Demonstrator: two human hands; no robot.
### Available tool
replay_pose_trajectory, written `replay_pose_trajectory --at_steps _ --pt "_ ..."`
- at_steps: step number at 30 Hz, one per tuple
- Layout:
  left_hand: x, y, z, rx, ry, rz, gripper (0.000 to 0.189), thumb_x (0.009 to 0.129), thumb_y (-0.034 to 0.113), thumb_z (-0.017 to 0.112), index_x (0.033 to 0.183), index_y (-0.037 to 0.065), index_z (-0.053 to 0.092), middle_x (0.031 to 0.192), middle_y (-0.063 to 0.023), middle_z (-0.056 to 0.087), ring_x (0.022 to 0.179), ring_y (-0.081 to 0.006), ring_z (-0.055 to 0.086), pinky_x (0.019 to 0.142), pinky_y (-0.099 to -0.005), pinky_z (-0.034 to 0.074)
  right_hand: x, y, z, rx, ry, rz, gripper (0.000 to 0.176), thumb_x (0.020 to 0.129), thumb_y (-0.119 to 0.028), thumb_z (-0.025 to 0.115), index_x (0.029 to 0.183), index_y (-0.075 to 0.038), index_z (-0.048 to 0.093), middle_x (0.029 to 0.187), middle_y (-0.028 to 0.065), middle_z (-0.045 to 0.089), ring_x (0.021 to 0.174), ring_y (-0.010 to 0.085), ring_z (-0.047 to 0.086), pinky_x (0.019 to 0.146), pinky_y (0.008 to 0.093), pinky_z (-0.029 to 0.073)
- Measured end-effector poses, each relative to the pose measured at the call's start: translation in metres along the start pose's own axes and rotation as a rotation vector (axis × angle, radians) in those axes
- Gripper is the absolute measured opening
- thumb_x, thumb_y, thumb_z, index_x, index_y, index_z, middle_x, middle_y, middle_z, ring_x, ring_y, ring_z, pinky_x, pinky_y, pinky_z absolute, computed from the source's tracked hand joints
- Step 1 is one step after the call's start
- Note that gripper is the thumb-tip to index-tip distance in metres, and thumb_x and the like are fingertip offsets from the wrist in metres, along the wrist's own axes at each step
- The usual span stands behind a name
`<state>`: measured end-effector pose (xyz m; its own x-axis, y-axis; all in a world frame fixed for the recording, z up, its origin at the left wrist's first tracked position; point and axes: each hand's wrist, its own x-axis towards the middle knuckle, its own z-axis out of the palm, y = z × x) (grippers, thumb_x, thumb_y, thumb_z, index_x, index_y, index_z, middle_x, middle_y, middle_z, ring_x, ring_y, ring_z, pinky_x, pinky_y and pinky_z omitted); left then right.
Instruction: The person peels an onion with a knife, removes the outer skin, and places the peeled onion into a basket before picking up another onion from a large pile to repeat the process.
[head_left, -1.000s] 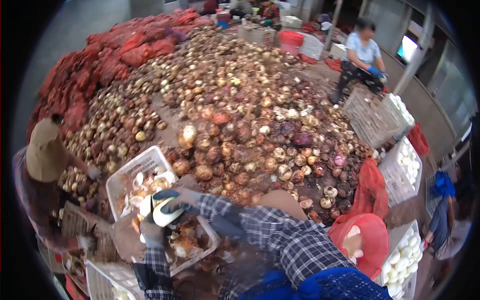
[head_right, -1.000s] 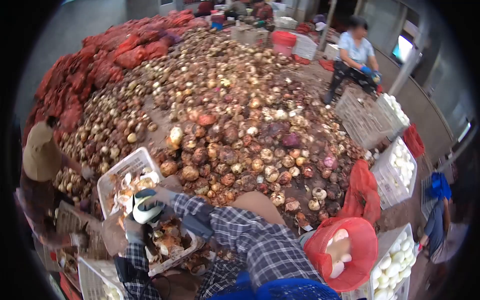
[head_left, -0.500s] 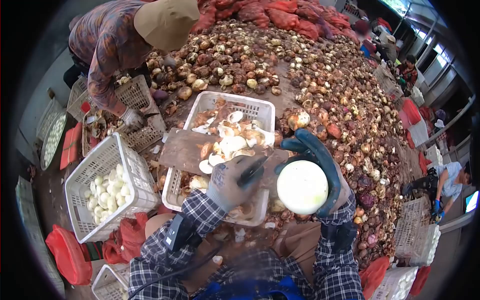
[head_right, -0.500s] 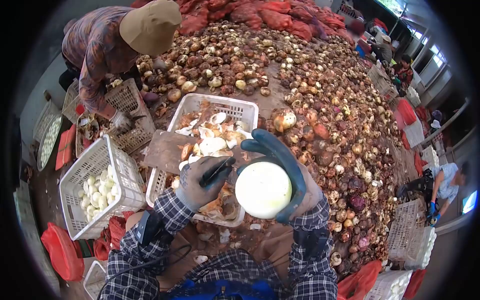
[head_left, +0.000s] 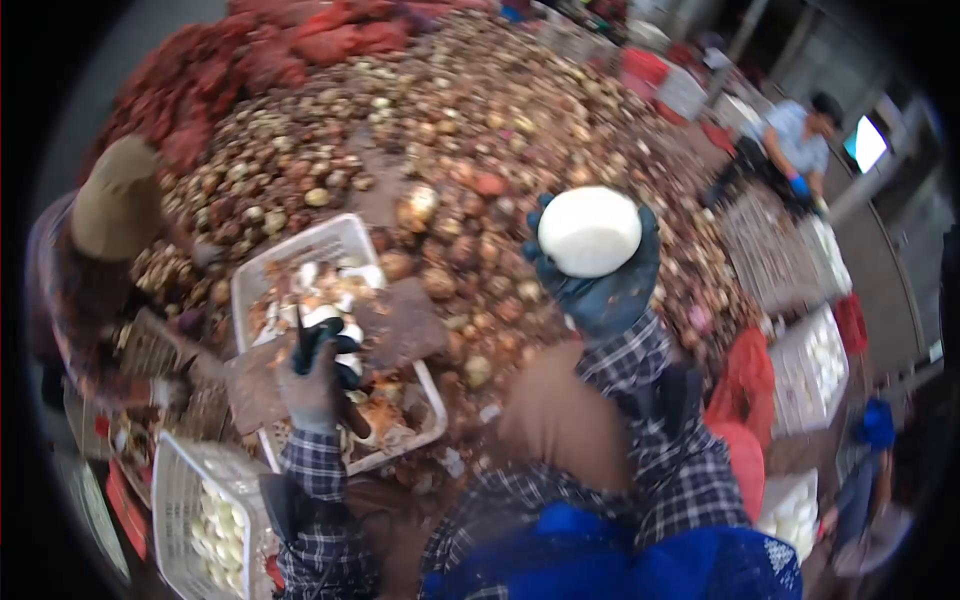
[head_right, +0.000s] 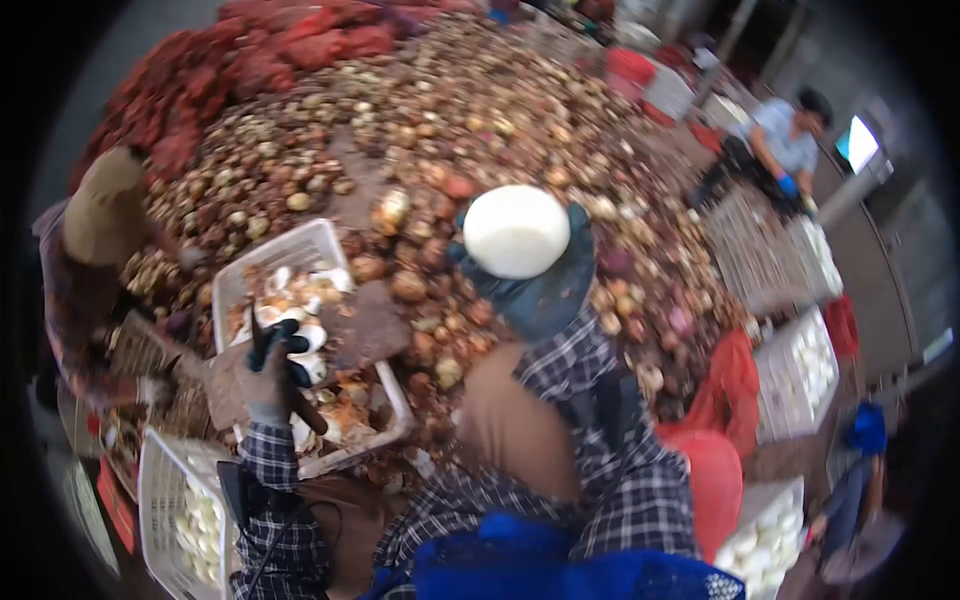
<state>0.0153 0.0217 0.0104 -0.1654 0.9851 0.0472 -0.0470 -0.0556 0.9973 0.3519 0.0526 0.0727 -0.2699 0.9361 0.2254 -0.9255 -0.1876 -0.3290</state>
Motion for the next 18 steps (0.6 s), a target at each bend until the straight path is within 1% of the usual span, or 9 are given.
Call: replay_pose_trajectory --at_steps 2,3,4,6,7,10,14,16,18 --pt "0.001 -0.012 -0.002 0.072 -0.005 -0.049 0.030 0.093 0.018 0.054 0.111 -0.004 0.061 0.081 -0.0104 0.067 0.044 -0.0102 0.053 0.040 -0.0219 0.041 -0.064 -0.051 -0.001 -0.290 0.345 -0.335 0.075 0.080 -0.051 0.062 0.133 -0.002 0.040 0.132 0.0234 0.047 0.118 0.0475 0.047 0.095 0.0636 0.041" --pt "0.000 -0.015 -0.004 0.096 -0.040 -0.058 0.030 0.093 0.019 0.055 0.112 -0.004 0.061 0.081 -0.0105 0.067 0.044 -0.0103 0.053 0.039 -0.0218 0.042 -0.106 -0.088 -0.010 -0.492 0.420 -0.340 0.068 0.082 -0.050 0.059 0.129 -0.003 0.045 0.130 0.0215 0.050 0.117 0.0451 0.049 0.096 0.0642 0.039" --pt "-0.002 -0.016 -0.005 0.119 -0.067 -0.062 0.031 0.093 0.020 0.055 0.112 -0.003 0.060 0.081 -0.0107 0.067 0.043 -0.0103 0.053 0.039 -0.0217 0.042 -0.152 -0.121 -0.015 -0.521 0.389 -0.329 0.061 0.085 -0.047 0.057 0.127 -0.004 0.048 0.127 0.0195 0.053 0.116 0.0415 0.051 0.096 0.0630 0.041" --pt "-0.007 -0.014 0.001 0.123 -0.057 -0.112 0.033 0.092 0.023 0.057 0.113 -0.003 0.059 0.082 -0.0110 0.067 0.043 -0.0103 0.053 0.038 -0.0213 0.042 -0.246 -0.165 -0.017 -0.787 0.697 -0.517 0.053 0.087 -0.040 0.057 0.124 -0.003 0.051 0.122 0.0182 0.057 0.112 0.0382 0.055 0.093 0.0607 0.045" --pt "-0.009 -0.019 0.001 0.123 -0.053 -0.121 0.034 0.092 0.024 0.057 0.113 -0.002 0.060 0.082 -0.0108 0.067 0.043 -0.0103 0.052 0.038 -0.0208 0.042 -0.291 -0.178 -0.016 -0.849 0.887 -0.550 0.050 0.085 -0.037 0.060 0.121 -0.003 0.053 0.113 0.0168 0.062 0.101 0.0353 0.062 0.081 0.0503 0.055" --pt "-0.009 -0.030 0.004 0.148 -0.057 -0.123 0.028 0.091 0.018 0.057 0.110 -0.002 0.060 0.081 -0.0111 0.066 0.041 -0.0126 0.053 0.035 -0.0233 0.041 -0.420 -0.196 -0.028 -1.048 1.282 -0.542 0.043 0.080 -0.027 0.070 0.114 -0.005 0.058 0.105 0.0143 0.063 0.090 0.0312 0.065 0.068 0.0447 0.058" --pt "0.003 -0.051 0.001 0.188 -0.067 -0.126 0.028 0.091 0.019 0.057 0.109 -0.001 0.062 0.078 -0.0104 0.066 0.042 -0.0123 0.052 0.036 -0.0235 0.041 -0.478 -0.169 -0.040 -0.954 1.696 -0.216 0.045 0.074 -0.029 0.076 0.108 -0.005 0.062 0.095 0.0122 0.065 0.086 0.0279 0.066 0.066 0.0382 0.057" --pt "0.003 -0.044 0.009 0.262 -0.009 -0.182 0.026 0.091 0.020 0.057 0.107 0.001 0.065 0.075 -0.0088 0.066 0.043 -0.0117 0.051 0.038 -0.0248 0.040 -0.471 -0.167 -0.050 -1.130 1.859 0.232 0.046 0.072 -0.031 0.077 0.107 -0.004 0.064 0.083 0.0063 0.063 0.070 0.0202 0.060 0.057 0.0314 0.051" --pt "-0.001 -0.041 0.013 0.222 0.000 -0.163 0.026 0.090 0.016 0.057 0.105 -0.004 0.064 0.074 -0.0117 0.066 0.040 -0.0138 0.051 0.035 -0.0248 0.040 -0.446 -0.176 -0.055 -1.411 1.843 0.379 0.047 0.071 -0.032 0.077 0.106 -0.004 0.066 0.071 0.0004 0.061 0.055 0.0125 0.055 0.047 0.0247 0.046"
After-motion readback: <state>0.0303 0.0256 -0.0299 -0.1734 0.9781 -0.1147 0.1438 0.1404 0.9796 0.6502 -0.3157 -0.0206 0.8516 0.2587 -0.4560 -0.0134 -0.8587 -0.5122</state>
